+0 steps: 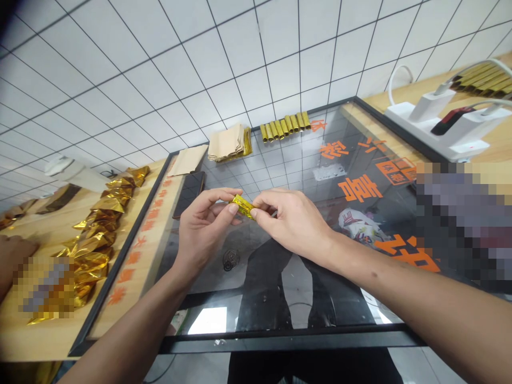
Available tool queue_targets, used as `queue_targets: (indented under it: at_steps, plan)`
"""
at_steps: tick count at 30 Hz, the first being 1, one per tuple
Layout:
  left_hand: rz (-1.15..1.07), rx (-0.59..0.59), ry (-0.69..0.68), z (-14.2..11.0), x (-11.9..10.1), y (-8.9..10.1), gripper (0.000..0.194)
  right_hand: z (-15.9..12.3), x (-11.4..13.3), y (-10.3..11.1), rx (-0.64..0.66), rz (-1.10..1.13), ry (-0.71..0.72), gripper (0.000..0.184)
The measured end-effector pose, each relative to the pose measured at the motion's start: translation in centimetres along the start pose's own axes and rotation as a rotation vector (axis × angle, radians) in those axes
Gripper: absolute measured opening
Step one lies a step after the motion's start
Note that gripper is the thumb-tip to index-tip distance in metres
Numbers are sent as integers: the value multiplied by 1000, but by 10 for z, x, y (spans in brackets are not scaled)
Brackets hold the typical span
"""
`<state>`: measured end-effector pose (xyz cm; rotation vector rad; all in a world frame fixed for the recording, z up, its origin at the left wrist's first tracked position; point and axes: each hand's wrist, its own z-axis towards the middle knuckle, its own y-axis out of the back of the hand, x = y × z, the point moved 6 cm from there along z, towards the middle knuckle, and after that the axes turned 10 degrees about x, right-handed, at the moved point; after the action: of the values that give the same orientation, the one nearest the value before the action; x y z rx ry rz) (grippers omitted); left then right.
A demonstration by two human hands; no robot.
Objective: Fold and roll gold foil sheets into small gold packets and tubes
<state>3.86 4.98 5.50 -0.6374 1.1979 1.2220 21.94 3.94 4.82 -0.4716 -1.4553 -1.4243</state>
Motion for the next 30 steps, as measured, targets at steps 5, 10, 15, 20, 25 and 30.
queue_targets:
  at_steps: [5, 10, 15, 20, 25, 30]
  plan:
    - [74, -8, 0, -1, -3, 1, 7, 0, 1, 0, 8, -29, -22, 14]
    - [59, -17, 64, 1, -2, 2, 10, 0, 2, -1, 15, -80, -32, 16]
    - [-67, -18, 188, 2, 7, 2, 17, 0, 1, -1, 19, -95, -40, 16]
    - [-206, -24, 269, 3, 14, 0, 24, 0, 0, 0, 15, -146, -34, 16]
    - [-266, -47, 313, 4, 19, 1, 33, 0, 1, 2, 14, -202, -33, 16]
    - [-287, -9, 325, 5, 24, -1, 32, 1, 1, 1, 32, -233, -24, 16]
